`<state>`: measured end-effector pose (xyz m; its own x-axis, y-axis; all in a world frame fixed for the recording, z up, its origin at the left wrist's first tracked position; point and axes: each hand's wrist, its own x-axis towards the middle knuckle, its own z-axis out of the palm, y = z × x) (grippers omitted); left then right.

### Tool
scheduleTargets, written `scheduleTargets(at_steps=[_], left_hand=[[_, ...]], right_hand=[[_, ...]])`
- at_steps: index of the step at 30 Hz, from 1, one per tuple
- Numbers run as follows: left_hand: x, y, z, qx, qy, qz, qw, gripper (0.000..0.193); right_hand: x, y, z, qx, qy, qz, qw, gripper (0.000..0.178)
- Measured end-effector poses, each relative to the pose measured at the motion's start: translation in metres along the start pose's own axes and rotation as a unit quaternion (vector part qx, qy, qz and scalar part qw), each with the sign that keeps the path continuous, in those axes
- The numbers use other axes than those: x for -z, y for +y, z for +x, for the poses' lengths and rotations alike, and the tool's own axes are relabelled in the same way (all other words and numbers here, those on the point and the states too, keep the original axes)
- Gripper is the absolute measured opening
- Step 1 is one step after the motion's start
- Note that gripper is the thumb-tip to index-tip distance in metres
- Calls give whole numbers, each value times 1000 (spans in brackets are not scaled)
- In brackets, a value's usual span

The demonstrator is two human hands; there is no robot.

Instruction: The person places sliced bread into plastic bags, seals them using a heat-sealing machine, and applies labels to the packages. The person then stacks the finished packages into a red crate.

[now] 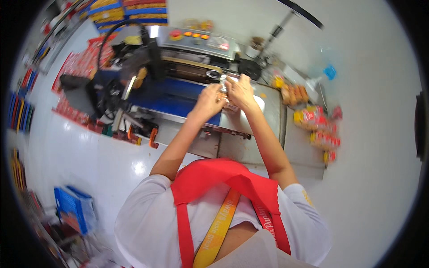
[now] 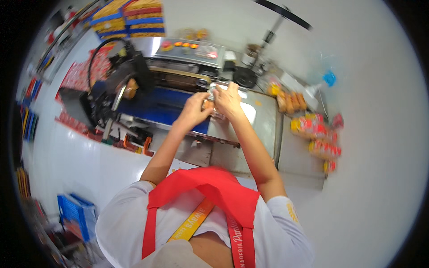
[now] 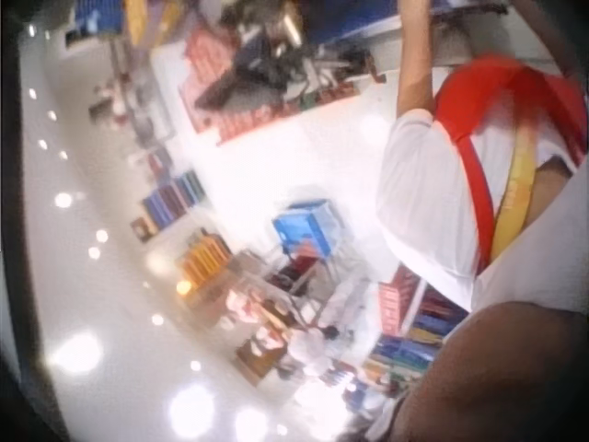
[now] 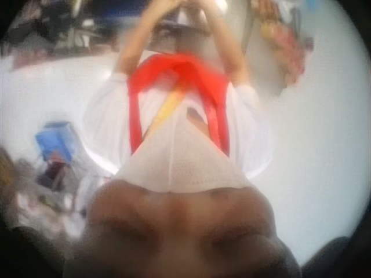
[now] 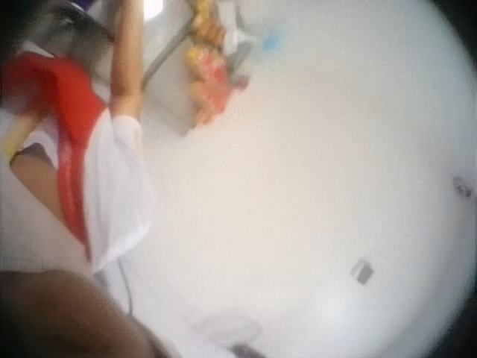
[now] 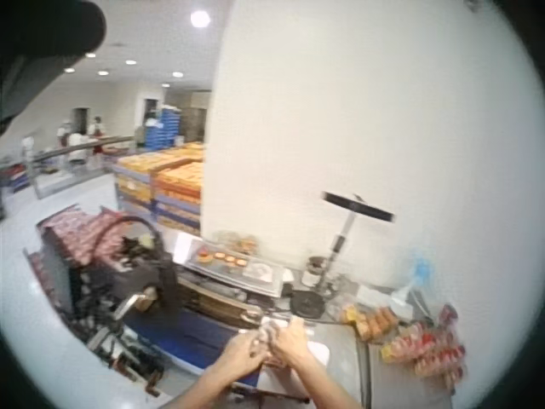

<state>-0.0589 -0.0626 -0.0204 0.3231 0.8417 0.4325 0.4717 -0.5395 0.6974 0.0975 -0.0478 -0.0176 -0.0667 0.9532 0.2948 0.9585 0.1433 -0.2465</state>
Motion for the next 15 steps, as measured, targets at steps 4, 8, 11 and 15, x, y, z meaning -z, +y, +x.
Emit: scheduleTargets(at_steps=[4, 8, 11, 15], left_hand=[[-6, -17, -13, 16, 35, -9, 999, 38], [-12, -24, -15, 60, 43, -3, 997, 31], [-7, -22, -15, 92, 28, 19, 995, 30], [2, -8, -15, 93, 22, 93, 991, 36]], right_hand=[[-8, -5, 4, 11, 10, 16, 1000, 37], [-3, 5, 9, -8, -43, 120, 992, 43], [2, -7, 7, -11, -65, 151, 986, 49], [-13, 1, -3, 44, -41, 237, 970, 59]])
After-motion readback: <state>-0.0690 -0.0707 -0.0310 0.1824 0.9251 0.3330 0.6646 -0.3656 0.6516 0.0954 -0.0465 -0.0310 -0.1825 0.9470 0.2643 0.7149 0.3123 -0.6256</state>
